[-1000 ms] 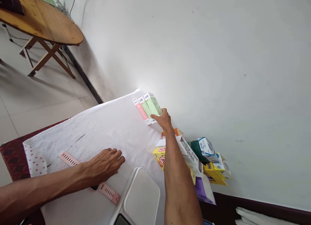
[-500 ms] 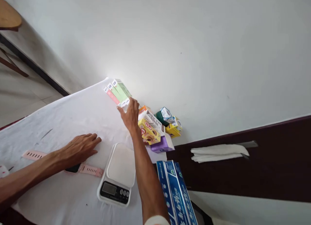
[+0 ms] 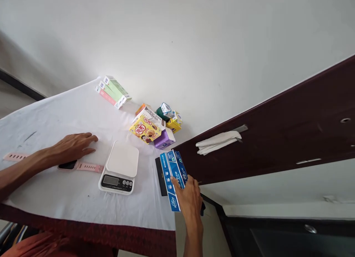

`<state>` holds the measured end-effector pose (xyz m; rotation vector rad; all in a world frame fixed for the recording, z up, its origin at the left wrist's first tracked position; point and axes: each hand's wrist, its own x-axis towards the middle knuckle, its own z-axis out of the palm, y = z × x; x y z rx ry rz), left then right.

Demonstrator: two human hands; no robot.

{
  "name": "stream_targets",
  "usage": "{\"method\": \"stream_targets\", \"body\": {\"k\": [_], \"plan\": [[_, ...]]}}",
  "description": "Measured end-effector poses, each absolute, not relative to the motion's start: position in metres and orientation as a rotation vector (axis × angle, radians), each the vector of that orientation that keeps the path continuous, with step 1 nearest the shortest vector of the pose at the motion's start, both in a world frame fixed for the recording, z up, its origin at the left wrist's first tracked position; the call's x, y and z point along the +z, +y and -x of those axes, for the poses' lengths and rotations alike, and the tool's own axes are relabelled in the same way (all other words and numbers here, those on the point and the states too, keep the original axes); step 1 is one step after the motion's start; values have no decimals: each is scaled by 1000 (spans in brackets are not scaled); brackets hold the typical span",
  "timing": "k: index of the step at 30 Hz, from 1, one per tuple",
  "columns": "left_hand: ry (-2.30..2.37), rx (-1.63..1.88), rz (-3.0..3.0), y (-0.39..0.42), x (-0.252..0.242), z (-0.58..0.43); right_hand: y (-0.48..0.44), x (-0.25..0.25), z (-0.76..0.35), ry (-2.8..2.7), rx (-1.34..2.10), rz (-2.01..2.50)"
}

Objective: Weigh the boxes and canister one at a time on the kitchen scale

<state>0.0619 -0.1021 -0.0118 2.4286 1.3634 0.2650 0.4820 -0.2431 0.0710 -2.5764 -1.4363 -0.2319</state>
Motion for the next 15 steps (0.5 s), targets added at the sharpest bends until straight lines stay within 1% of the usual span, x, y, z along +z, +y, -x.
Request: {"method": "stream_targets", "body": {"k": [2,7,12,15], "plan": [[1361,287,-2405,-103,-11,-61,-254,67,-493,-1400,-141,2589],[1394,287,-2359,-104,-7,-61,-257,64,-497,-1326,-138,2514],[1385,277,-2353,-104,-8,-60,-262,74,-469,-1363,-295,2262],[1380,289,-2372,-103,-10,-59,-256,75,-434,-1492,-293,2056]]}}
